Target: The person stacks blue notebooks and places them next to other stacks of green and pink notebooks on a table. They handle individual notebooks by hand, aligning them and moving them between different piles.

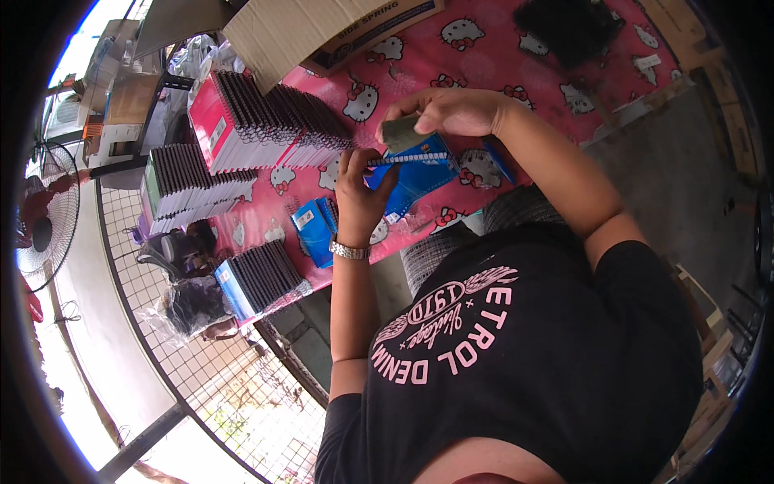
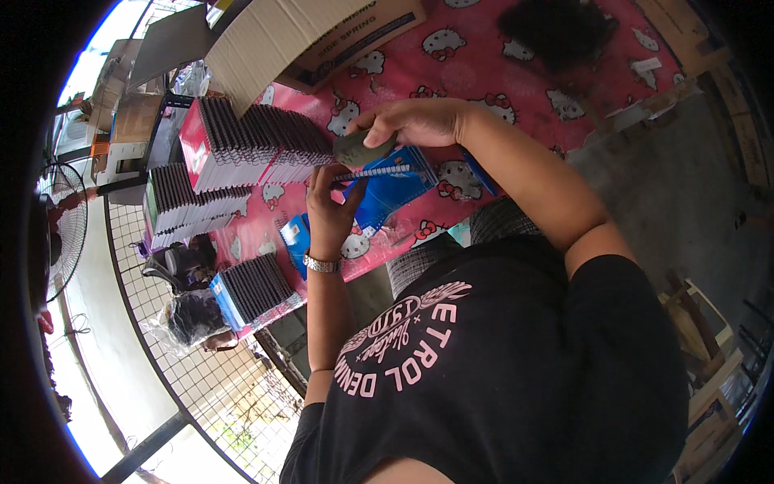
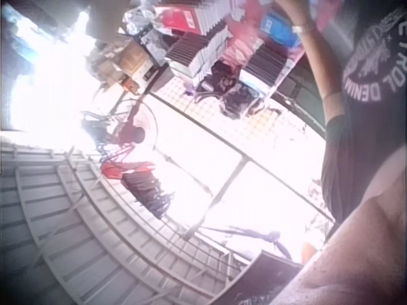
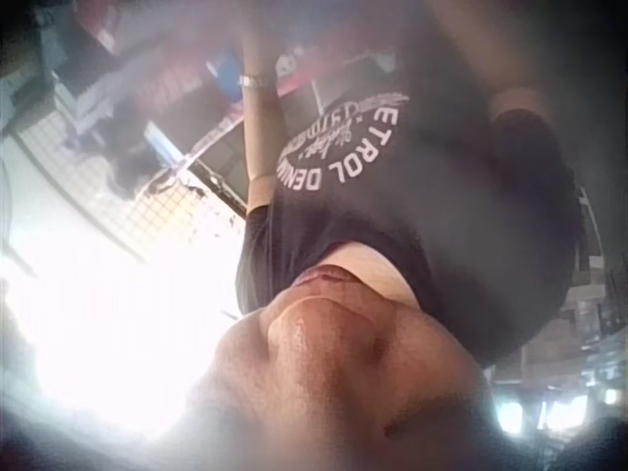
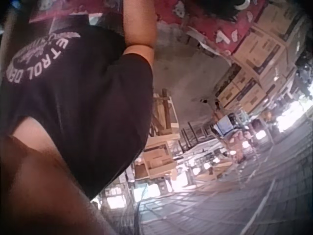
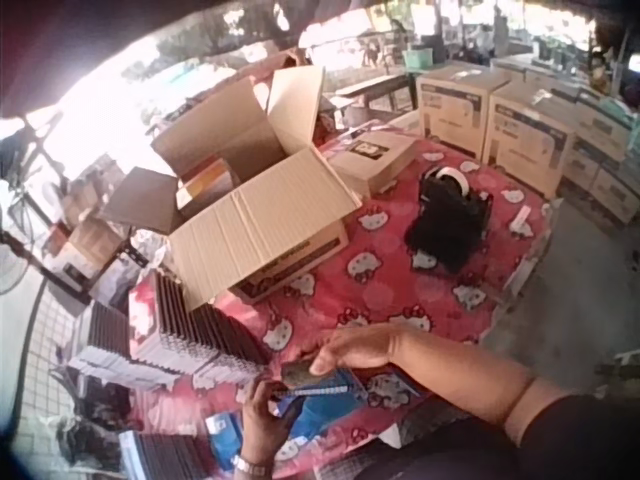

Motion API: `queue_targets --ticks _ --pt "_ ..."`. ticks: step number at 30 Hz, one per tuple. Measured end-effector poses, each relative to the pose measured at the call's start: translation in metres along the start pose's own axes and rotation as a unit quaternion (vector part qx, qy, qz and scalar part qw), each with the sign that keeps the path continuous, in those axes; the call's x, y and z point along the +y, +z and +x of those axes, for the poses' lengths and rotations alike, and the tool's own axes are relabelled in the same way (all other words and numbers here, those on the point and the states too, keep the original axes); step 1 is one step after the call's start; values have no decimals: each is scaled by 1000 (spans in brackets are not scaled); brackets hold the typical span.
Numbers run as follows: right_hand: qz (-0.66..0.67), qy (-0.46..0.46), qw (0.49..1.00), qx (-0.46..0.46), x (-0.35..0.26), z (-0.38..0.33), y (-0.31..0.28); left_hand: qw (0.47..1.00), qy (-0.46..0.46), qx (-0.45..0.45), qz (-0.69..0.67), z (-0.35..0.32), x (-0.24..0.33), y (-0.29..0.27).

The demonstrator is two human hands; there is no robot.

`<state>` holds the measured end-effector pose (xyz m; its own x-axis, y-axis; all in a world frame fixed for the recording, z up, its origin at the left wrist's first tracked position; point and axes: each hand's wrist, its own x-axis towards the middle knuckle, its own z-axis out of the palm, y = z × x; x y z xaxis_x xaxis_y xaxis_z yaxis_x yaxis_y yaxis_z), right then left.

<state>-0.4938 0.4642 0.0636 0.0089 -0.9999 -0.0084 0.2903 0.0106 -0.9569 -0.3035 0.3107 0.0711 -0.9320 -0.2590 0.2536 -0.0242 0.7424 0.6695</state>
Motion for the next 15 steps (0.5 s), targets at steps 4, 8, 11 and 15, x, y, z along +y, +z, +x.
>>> queue_targets --ticks 4,8,11,15 --pt "-370 94 914 139 4 -1 -8 1000 -17 3 -9 3 0 -2" --pt "-683 31 634 363 57 -41 -47 995 -82 30 -50 0 -2 -3" --pt "-589 -55 631 501 56 -68 -10 976 -172 86 -102 -14 -10 -7" --pt "-680 78 617 388 104 -113 62 918 -230 167 -275 -31 -10 3"
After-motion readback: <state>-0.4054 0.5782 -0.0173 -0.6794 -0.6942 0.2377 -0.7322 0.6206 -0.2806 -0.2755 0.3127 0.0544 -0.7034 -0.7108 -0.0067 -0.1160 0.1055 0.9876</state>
